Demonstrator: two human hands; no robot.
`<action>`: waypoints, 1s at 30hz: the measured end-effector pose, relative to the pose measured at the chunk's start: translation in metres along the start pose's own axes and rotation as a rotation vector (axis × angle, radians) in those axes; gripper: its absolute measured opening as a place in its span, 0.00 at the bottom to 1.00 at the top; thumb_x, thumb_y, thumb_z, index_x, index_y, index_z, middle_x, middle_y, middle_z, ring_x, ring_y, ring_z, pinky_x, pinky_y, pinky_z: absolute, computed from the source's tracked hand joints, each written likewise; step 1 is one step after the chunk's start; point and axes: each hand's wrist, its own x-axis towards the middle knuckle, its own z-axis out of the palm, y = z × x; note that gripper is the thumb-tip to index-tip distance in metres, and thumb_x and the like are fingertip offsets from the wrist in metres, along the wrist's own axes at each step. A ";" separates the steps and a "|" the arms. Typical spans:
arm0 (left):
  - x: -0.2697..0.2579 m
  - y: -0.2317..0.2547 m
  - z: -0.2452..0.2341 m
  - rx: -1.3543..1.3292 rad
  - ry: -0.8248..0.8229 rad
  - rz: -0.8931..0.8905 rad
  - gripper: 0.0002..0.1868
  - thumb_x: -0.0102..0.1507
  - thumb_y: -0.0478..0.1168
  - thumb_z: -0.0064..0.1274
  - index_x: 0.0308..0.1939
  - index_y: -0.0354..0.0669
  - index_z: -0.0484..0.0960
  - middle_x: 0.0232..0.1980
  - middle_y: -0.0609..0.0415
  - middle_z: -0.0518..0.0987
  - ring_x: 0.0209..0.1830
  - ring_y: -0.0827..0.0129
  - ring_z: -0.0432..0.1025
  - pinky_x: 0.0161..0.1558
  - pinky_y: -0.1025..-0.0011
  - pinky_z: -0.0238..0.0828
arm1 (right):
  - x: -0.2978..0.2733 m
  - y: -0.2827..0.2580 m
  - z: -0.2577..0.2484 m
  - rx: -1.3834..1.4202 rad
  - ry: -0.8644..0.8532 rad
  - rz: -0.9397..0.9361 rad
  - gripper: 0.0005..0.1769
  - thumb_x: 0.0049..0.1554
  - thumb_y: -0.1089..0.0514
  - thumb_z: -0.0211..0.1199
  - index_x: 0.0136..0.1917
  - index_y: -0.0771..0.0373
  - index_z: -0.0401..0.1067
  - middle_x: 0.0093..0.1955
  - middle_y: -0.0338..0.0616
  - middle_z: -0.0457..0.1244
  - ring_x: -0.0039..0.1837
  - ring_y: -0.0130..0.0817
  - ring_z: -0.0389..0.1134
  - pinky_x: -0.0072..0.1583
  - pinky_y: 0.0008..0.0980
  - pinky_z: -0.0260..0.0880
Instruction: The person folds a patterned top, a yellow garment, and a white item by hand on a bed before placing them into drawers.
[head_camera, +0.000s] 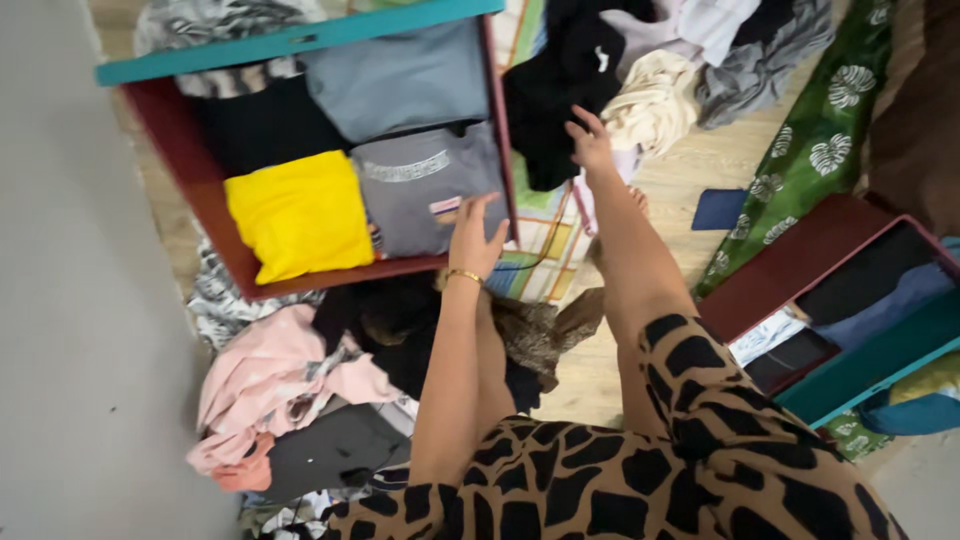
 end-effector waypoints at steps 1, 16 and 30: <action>0.004 0.003 0.014 0.025 0.010 0.027 0.25 0.62 0.39 0.60 0.63 0.48 0.74 0.58 0.47 0.73 0.52 0.53 0.73 0.55 0.60 0.72 | 0.012 0.000 0.000 -0.068 0.090 -0.048 0.17 0.55 0.49 0.69 0.58 0.47 0.78 0.54 0.41 0.67 0.53 0.30 0.67 0.50 0.33 0.69; 0.046 0.060 0.141 0.069 -0.143 -0.072 0.24 0.62 0.42 0.61 0.63 0.52 0.75 0.58 0.49 0.78 0.52 0.57 0.76 0.54 0.61 0.74 | 0.023 -0.013 -0.111 0.468 0.024 -0.043 0.19 0.59 0.52 0.66 0.61 0.63 0.79 0.61 0.39 0.70 0.59 0.27 0.68 0.55 0.29 0.69; 0.043 0.322 0.136 -0.051 -0.152 0.312 0.38 0.54 0.28 0.59 0.69 0.48 0.71 0.69 0.45 0.73 0.69 0.51 0.70 0.66 0.66 0.69 | -0.263 -0.214 -0.305 0.258 -0.004 -0.742 0.12 0.60 0.64 0.62 0.55 0.69 0.80 0.48 0.41 0.71 0.49 0.27 0.66 0.52 0.26 0.65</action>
